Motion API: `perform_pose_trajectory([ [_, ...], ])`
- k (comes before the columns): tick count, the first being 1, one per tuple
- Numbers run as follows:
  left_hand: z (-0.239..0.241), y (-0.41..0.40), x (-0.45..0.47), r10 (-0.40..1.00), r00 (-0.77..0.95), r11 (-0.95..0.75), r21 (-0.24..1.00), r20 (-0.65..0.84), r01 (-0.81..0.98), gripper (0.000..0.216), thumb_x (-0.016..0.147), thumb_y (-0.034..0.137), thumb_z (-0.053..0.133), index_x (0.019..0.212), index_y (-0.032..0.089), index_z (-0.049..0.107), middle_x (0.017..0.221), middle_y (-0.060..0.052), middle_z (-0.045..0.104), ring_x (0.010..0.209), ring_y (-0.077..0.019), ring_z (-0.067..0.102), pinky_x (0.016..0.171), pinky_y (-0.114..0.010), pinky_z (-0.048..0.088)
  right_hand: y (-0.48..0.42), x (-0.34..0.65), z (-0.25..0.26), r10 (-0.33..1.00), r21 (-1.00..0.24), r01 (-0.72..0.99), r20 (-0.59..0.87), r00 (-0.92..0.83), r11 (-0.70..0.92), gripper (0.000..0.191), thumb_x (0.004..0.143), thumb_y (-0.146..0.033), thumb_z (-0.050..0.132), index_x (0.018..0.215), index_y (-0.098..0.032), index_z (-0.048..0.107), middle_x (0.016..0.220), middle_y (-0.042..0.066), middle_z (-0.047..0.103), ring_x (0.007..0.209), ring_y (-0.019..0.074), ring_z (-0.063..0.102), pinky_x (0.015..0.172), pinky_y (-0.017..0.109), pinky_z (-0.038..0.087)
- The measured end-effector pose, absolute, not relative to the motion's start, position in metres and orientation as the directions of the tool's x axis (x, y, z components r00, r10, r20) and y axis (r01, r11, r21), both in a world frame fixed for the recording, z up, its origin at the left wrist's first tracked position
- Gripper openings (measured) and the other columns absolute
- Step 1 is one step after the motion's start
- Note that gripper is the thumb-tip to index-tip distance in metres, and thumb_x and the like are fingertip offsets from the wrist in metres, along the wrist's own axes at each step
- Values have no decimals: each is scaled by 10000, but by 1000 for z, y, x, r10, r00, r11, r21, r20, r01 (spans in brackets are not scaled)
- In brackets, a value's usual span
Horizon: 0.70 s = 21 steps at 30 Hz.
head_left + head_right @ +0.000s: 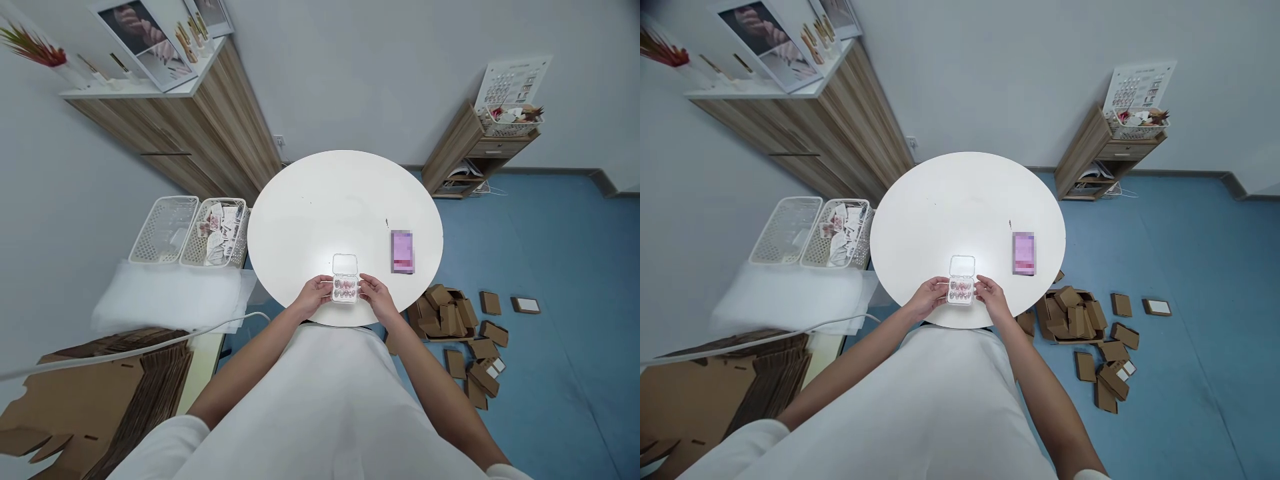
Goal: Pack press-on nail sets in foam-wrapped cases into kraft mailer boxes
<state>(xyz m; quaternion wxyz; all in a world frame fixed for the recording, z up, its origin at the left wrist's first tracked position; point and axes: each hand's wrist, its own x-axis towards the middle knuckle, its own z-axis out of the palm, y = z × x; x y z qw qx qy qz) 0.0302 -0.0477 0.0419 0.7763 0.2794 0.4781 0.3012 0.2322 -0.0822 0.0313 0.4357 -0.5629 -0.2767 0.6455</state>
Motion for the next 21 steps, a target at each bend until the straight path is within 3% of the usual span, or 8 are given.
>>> perform_pose_trajectory([
  [5,47,-54,41,745,352,652,729,-567,-208,355,622,285,726,907,154,559,789,-39,632,736,-137,611,730,-317,476,-69,241,33,853,-799,-323,-518,-60,-507,391,708,-473,577,1010,-227,602,999,45,602,765,121,568,710,278,462],
  [12,52,-56,48,746,365,653,720,-557,-237,354,629,273,726,916,152,559,811,-45,632,752,-136,611,722,-308,482,-55,249,45,886,-839,-292,-457,-84,-460,420,654,-403,647,1032,-233,582,980,35,628,797,126,563,696,270,441],
  [21,54,-56,55,749,364,648,728,-554,-224,342,647,288,710,925,151,565,823,-53,637,758,-140,606,733,-310,481,-58,258,44,919,-884,-251,-386,-79,-393,417,688,-398,607,1078,-264,548,1039,44,604,858,147,560,713,289,451],
])
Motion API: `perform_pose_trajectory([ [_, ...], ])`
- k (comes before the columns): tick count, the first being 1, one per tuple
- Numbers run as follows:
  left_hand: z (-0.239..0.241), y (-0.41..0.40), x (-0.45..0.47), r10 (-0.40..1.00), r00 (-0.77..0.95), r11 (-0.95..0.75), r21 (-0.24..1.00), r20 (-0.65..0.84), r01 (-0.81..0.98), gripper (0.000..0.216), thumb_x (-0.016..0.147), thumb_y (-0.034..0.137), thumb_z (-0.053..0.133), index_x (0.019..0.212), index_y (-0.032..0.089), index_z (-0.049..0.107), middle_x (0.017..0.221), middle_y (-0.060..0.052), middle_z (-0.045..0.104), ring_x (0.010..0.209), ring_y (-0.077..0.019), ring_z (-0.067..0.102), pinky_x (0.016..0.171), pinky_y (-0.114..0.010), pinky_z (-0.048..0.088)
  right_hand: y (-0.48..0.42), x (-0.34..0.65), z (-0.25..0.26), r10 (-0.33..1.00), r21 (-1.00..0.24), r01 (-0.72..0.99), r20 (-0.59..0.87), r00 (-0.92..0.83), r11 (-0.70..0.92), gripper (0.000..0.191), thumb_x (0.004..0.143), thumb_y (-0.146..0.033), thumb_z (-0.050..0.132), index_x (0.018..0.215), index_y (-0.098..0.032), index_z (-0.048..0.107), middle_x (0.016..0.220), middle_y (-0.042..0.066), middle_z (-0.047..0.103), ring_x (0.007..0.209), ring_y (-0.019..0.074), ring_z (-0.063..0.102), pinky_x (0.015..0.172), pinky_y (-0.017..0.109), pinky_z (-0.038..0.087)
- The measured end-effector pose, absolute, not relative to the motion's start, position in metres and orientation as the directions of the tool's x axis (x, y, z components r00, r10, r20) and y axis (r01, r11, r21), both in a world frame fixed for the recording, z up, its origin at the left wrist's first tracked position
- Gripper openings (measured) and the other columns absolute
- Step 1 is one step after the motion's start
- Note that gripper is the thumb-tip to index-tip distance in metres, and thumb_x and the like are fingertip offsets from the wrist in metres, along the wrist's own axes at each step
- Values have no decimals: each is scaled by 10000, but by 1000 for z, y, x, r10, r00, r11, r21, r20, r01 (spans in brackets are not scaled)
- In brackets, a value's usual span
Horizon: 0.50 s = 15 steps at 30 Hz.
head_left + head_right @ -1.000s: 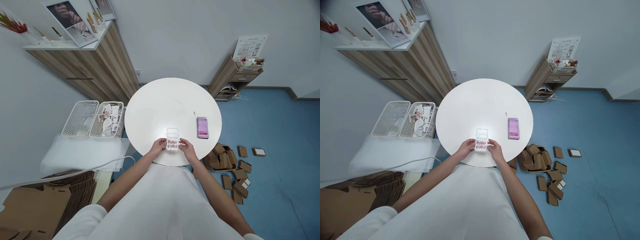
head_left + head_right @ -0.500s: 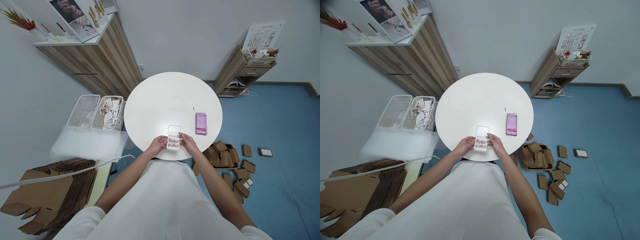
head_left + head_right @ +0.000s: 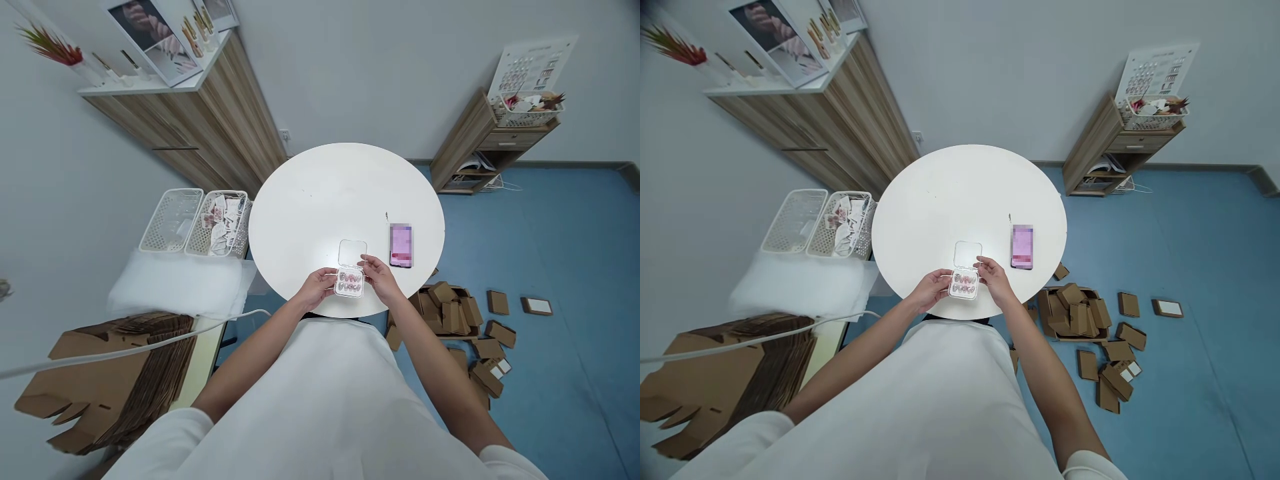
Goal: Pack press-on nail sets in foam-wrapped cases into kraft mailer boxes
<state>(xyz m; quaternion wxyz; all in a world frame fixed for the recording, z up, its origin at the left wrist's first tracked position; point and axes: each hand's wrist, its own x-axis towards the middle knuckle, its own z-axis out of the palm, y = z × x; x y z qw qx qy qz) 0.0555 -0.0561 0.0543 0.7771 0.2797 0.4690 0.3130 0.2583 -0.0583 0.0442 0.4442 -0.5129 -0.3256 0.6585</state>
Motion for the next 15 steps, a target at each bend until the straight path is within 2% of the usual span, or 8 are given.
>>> perform_pose_trajectory([
  [15,54,-56,63,749,368,655,698,-551,-290,328,664,254,699,947,146,574,845,-51,641,738,-110,604,734,-274,477,-62,259,45,938,-871,-357,-341,-57,-338,341,660,-346,624,989,-268,584,1023,22,594,851,137,538,722,282,446],
])
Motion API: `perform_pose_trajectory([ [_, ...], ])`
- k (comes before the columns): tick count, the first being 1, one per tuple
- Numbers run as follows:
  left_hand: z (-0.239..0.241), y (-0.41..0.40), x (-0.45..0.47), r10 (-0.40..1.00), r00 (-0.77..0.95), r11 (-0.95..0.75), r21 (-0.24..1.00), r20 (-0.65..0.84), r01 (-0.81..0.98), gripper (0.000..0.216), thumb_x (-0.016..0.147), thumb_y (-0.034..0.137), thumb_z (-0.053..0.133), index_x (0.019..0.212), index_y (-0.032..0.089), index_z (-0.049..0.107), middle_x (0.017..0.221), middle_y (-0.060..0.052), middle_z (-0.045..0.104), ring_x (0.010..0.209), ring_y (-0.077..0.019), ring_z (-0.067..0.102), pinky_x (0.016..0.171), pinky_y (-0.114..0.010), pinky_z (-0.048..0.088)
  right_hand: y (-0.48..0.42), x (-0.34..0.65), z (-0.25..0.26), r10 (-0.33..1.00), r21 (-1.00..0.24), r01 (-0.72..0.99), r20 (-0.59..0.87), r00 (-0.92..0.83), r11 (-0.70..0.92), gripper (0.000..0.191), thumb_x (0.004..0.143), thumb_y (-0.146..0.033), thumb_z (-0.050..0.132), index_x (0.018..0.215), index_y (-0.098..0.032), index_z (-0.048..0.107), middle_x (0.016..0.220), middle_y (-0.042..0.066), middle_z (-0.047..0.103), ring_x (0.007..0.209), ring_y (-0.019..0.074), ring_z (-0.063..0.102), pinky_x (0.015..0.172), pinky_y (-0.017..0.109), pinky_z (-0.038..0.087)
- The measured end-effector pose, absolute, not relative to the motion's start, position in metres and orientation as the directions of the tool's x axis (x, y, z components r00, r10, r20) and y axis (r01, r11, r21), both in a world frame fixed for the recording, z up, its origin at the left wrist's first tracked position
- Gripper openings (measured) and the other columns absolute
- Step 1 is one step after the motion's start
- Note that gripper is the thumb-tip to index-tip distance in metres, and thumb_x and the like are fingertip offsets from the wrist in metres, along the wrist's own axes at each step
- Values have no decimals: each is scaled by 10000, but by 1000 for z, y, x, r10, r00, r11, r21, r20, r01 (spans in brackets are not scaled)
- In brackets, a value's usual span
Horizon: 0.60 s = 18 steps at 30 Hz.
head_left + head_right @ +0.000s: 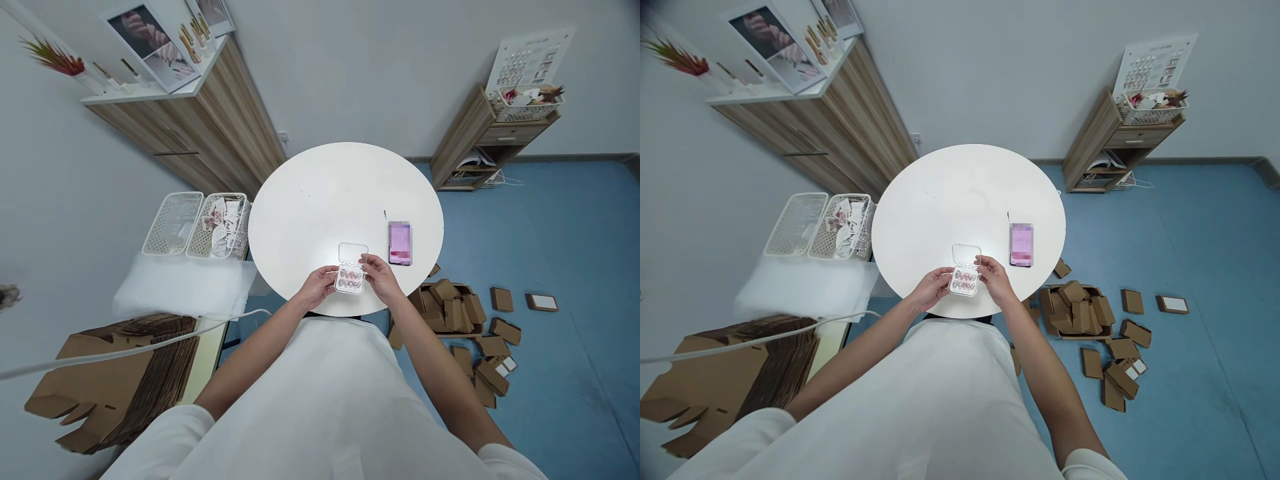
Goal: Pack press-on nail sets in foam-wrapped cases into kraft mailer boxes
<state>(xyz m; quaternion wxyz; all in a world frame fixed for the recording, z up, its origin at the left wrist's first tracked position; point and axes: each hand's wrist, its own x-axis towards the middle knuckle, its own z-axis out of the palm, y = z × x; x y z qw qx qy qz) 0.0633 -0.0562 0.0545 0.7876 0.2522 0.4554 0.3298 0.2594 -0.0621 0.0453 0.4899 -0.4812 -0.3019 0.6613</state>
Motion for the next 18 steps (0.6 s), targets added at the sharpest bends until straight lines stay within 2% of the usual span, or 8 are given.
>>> perform_pose_trajectory([
  [8,56,-57,65,748,359,661,677,-559,-323,294,675,228,691,937,156,580,862,-42,637,759,-106,604,769,-279,476,-65,257,40,934,-824,-449,-348,-79,-345,260,620,-345,674,857,-242,649,944,16,626,850,145,542,742,293,441],
  [14,57,-54,65,748,341,663,638,-569,-392,241,735,260,622,951,154,601,892,-68,640,808,-133,606,766,-277,484,-66,257,39,924,-803,-469,-370,-92,-368,284,623,-327,679,892,-239,667,1000,28,631,923,160,544,851,323,412],
  [18,55,-56,65,772,342,635,671,-535,-382,320,708,265,655,999,157,581,958,-79,629,849,-148,599,767,-286,476,-65,255,42,928,-811,-464,-363,-79,-357,343,633,-319,670,970,-259,643,1092,31,595,1003,179,524,892,342,401],
])
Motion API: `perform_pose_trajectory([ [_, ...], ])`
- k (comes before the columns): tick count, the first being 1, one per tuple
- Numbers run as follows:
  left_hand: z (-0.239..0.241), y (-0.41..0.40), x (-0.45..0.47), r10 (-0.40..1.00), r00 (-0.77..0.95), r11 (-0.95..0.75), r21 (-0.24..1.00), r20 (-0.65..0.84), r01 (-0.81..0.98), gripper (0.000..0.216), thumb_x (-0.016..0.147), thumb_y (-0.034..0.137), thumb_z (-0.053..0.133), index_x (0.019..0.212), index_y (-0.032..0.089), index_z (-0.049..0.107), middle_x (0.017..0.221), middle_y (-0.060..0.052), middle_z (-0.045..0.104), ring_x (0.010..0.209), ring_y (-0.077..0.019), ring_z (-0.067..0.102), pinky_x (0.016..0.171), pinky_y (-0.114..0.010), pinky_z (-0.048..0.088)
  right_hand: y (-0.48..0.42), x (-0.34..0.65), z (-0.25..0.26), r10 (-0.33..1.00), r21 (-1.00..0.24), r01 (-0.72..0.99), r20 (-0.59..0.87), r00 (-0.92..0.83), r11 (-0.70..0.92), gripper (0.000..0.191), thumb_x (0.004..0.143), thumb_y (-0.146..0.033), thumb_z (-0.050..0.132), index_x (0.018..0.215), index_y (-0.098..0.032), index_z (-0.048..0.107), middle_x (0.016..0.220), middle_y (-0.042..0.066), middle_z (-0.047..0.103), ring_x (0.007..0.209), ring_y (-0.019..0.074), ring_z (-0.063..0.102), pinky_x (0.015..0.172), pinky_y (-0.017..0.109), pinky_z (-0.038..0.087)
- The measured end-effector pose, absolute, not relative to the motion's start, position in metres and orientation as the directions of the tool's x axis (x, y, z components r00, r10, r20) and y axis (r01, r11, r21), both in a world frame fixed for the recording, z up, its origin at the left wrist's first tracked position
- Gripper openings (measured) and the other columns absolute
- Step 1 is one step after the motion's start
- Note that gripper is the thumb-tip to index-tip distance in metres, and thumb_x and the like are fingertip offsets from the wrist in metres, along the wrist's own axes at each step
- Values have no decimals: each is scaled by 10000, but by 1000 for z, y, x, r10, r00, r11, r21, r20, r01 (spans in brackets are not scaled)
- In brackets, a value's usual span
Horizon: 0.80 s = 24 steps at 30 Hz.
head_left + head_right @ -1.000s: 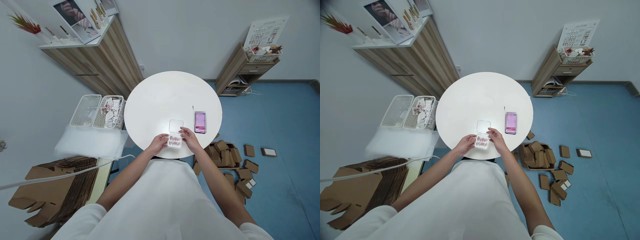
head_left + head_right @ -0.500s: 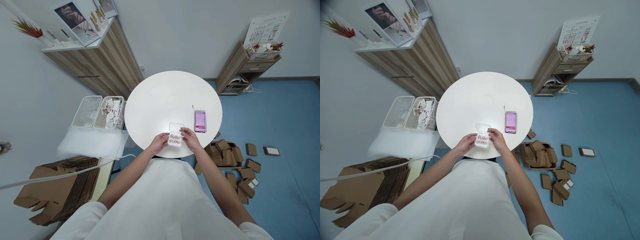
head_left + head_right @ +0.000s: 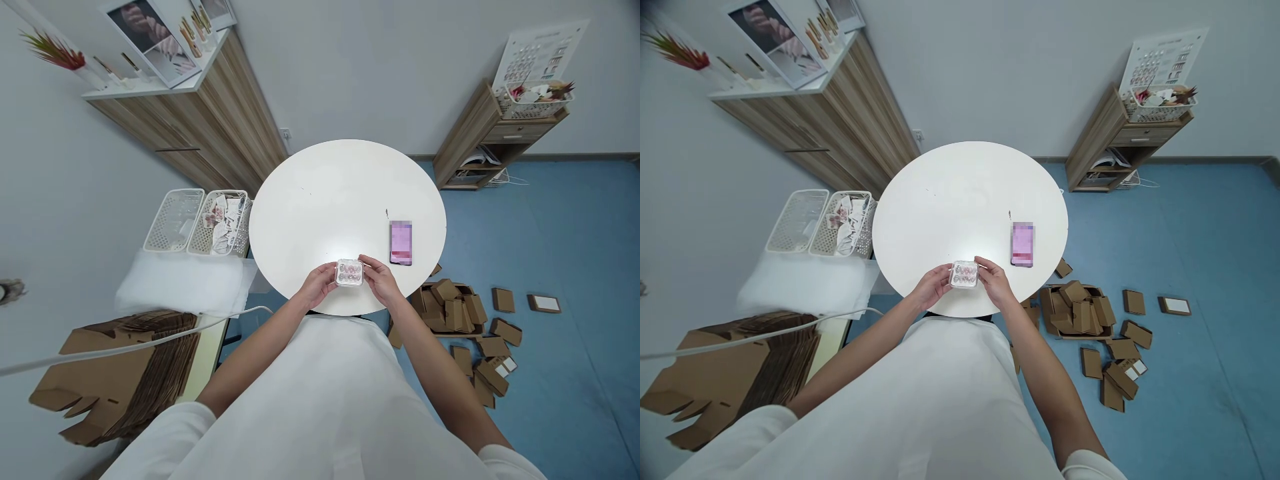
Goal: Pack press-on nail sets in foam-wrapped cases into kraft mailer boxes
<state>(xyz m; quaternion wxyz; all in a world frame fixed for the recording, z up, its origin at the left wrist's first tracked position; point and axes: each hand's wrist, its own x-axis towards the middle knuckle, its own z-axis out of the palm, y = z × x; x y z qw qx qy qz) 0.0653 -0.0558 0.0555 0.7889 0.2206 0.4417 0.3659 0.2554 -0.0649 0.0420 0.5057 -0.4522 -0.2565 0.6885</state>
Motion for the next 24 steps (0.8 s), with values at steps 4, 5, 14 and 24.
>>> perform_pose_trajectory([
  [4,50,-61,64,799,269,600,740,-537,-304,476,604,190,740,1039,176,544,979,-75,623,853,-152,598,780,-311,458,-71,250,43,921,-813,-457,-389,-38,-362,456,639,-327,665,1085,-292,574,1178,29,533,1082,188,490,907,345,407],
  [5,49,-62,64,807,256,590,752,-532,-294,488,599,192,743,1043,177,541,987,-77,620,858,-153,596,784,-319,453,-75,249,43,914,-811,-449,-406,-30,-375,477,642,-337,663,1105,-296,557,1184,32,525,1090,190,487,903,344,414],
  [14,47,-66,69,848,209,527,814,-486,-244,531,566,254,754,1046,175,539,1046,-94,589,902,-177,578,805,-352,441,-108,241,44,874,-829,-331,-484,24,-450,438,603,-409,691,968,-230,527,883,16,598,711,149,617,743,359,499],
  [24,46,-77,70,788,241,561,822,-566,95,499,640,425,675,1046,163,551,896,-81,629,815,-165,600,735,-316,436,-110,247,38,858,-814,-417,-495,136,-404,395,568,-382,724,858,-214,515,785,-17,577,691,135,600,732,357,513],
])
